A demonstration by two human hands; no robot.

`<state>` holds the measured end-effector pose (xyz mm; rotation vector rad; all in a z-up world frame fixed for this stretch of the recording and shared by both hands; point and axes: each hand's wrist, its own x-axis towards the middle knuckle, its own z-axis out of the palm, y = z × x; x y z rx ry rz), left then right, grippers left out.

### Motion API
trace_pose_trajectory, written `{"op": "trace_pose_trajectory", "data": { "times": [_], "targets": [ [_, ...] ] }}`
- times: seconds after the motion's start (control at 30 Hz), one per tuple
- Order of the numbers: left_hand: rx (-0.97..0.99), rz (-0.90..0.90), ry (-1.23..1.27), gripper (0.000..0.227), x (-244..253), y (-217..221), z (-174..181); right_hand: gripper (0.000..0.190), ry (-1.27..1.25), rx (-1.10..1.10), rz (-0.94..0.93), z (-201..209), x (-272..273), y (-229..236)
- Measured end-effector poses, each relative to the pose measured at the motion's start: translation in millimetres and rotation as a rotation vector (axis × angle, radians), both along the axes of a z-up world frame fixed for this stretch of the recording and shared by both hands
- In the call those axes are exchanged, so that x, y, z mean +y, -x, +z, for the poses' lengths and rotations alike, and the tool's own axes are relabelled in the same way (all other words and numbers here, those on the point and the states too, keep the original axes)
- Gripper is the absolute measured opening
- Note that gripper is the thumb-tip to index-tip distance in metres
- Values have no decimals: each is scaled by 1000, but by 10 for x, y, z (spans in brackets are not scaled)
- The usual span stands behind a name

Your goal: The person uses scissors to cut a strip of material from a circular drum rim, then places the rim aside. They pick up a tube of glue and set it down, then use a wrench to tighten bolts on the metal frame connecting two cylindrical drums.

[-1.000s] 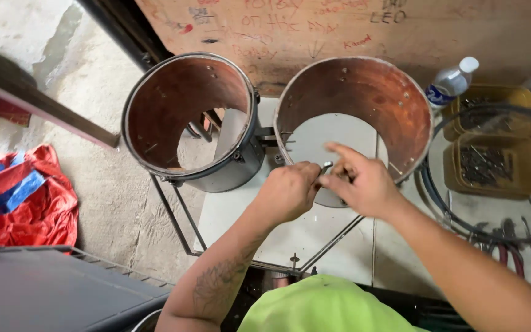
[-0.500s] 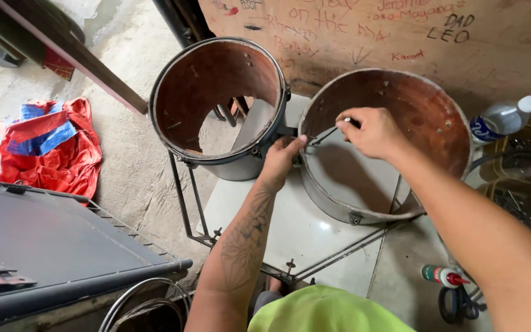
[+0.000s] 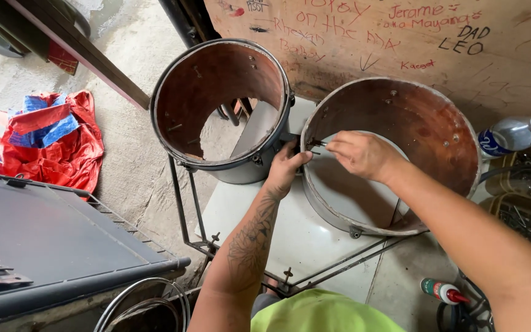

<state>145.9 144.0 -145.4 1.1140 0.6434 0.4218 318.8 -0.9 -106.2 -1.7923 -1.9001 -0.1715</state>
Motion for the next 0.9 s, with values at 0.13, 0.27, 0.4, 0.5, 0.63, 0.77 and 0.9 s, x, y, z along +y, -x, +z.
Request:
{"op": "trace_pose_trajectory", "data": {
  "times": [0.13,0.27,0.4,0.5,0.63,0.77,0.9],
  "targets": [
    [-77,-9,45,79,46,10,-102,14,13,-93,71,1,-17,55],
    [-102,1,71,79,117,-12,-359,13,25,-148,108,-54,-63,64],
    [-144,-15,70,77,124,-10,-419,11,29,-168,131,-60,-126,107],
    [-133,-25,60,83,104,11,-315,11,17,-175,139,-62,-123,126],
    [-87,-44,43,94,69,43,-81,12,-27,-193,152,-127,-82,133],
    [-111,-26,47,88,90,10,-241,13,-54,-250,128,-152,-55,157],
    [-112,-36,33,89,79,15,-181,18,-85,-288,150,-134,-47,181]
  ]
}}
